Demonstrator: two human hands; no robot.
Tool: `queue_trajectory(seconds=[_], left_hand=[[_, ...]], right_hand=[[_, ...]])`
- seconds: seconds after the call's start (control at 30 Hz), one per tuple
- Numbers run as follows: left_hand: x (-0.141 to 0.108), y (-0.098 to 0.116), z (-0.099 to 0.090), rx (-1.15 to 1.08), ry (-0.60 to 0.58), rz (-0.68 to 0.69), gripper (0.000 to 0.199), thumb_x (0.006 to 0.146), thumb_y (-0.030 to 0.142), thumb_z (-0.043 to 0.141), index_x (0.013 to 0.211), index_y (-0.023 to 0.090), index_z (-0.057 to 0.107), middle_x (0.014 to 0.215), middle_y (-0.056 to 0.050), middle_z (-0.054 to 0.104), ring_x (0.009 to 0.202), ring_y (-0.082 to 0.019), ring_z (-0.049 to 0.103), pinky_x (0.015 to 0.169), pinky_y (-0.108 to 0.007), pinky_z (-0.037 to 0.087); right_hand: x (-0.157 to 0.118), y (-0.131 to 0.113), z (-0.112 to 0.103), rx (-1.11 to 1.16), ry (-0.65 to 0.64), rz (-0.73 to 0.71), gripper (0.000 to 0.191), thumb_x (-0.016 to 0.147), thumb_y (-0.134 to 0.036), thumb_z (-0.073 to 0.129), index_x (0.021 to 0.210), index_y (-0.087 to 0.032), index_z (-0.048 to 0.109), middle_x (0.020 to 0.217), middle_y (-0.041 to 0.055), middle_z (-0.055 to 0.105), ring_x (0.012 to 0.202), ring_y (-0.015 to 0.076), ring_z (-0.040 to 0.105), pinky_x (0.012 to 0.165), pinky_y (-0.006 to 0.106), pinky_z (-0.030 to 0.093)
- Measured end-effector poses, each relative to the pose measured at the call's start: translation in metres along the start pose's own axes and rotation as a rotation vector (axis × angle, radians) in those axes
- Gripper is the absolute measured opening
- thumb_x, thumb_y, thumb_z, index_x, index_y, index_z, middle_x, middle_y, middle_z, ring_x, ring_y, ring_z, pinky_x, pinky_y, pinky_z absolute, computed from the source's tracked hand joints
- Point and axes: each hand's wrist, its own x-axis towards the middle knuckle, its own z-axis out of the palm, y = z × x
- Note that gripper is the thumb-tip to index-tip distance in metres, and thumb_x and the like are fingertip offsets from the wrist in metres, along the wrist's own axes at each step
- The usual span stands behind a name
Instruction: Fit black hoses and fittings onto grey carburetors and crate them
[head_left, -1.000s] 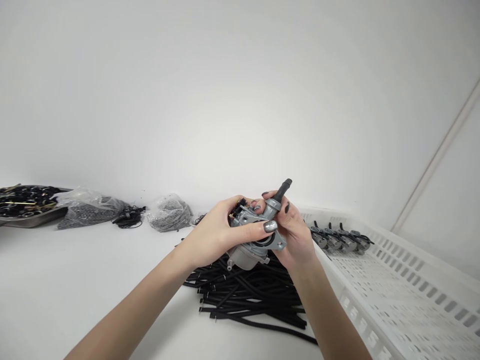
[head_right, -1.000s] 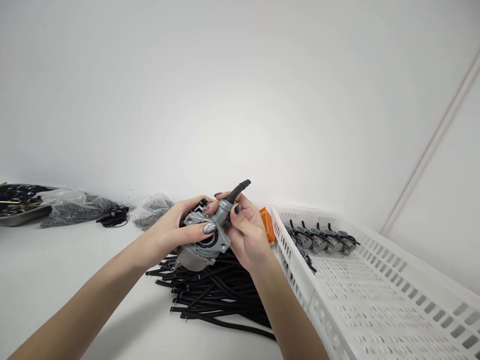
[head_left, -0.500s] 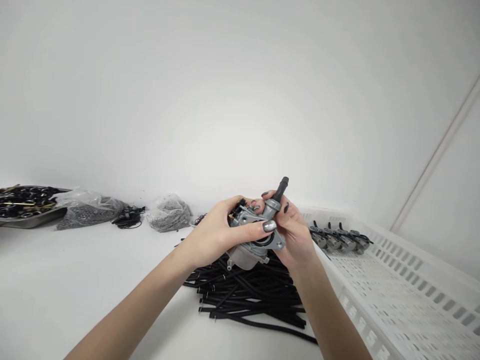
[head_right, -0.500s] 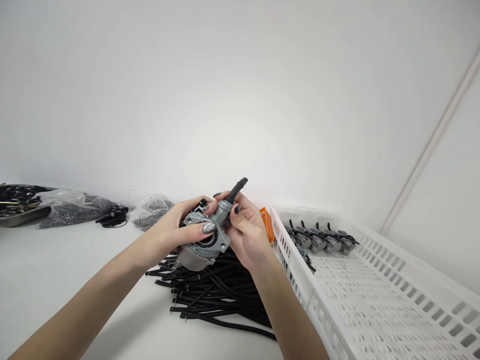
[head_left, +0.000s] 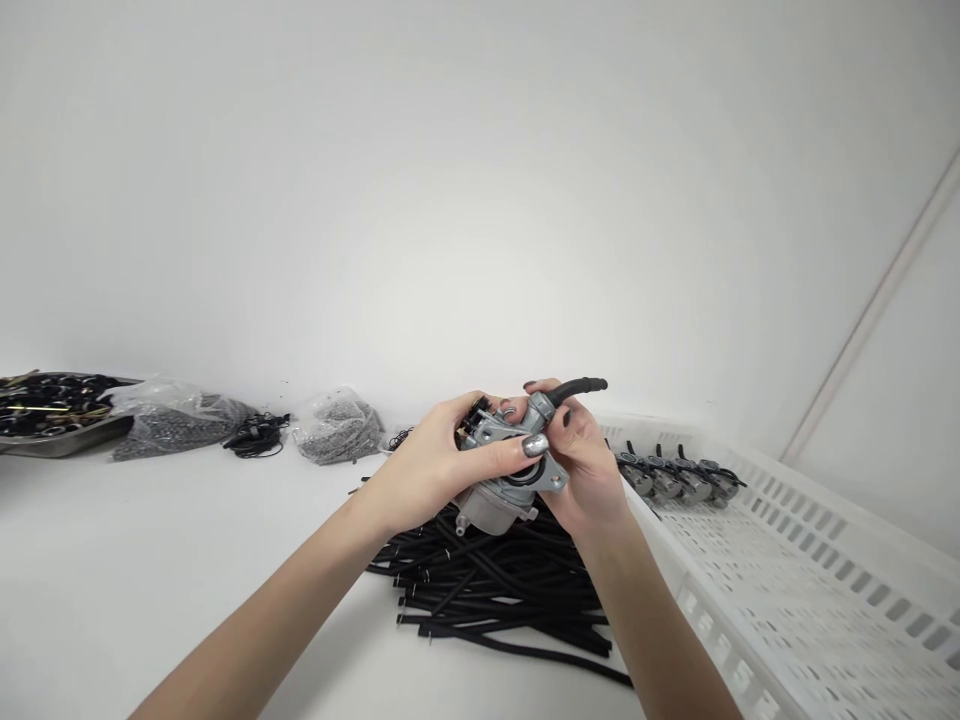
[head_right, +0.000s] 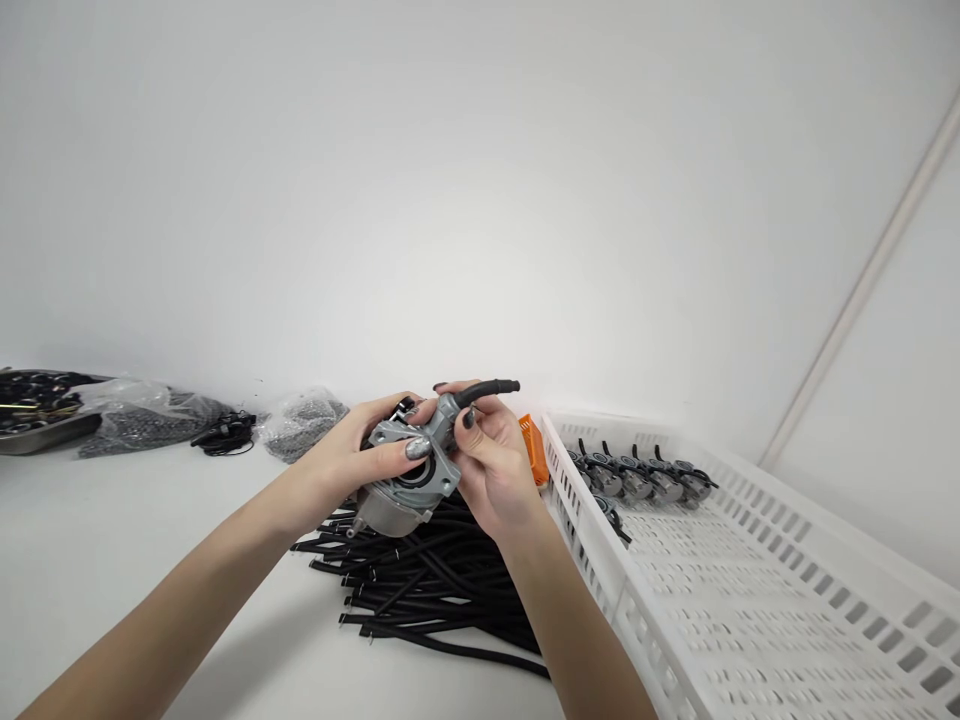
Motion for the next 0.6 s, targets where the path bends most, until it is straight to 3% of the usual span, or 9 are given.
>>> queue_trajectory(seconds=[0.2,0.4,0.6], left_hand=[[-0.0008,0.0036,-0.0012,-0.04,-0.041,0.02,0.046,0.072,0.048,0.085,0.101,0.018,0.066,0.11,-0.005,0.071,0.106,-0.028,0.064,0.088,-0.034,0.047],[-0.0006,0.0024,-0.0001,-0.035,-0.039,0.02,0.045,0.073,0.048,0.085,0.101,0.018,0.066,0.099,-0.002,0.07,0.092,-0.022,0.064,0.079,-0.031,0.046],[-0.0001,0.0031,-0.0003,0.001,-0.019,0.019,0.047,0.072,0.051,0.084,0.1,0.018,0.066,0.097,-0.002,0.069,0.092,-0.023,0.063,0.079,-0.031,0.045]], right_hand=[[-0.0004,0.0011,0.0001,0.025,-0.034,-0.013,0.023,0.084,-0.045,0.082,0.095,-0.025,0.079,0.079,0.0001,0.075,0.082,0.0135,0.071,0.08,0.022,0.058],[-0.0012,0.0009,0.0002,-0.005,0.035,-0.019,0.026,0.078,-0.043,0.088,0.092,-0.024,0.079,0.079,0.0012,0.074,0.082,0.0158,0.069,0.079,0.026,0.058],[-0.0013,0.0012,0.0015,0.005,0.053,-0.008,0.027,0.078,-0.045,0.088,0.092,-0.024,0.079,0.079,0.0009,0.074,0.083,0.0142,0.069,0.079,0.022,0.058]])
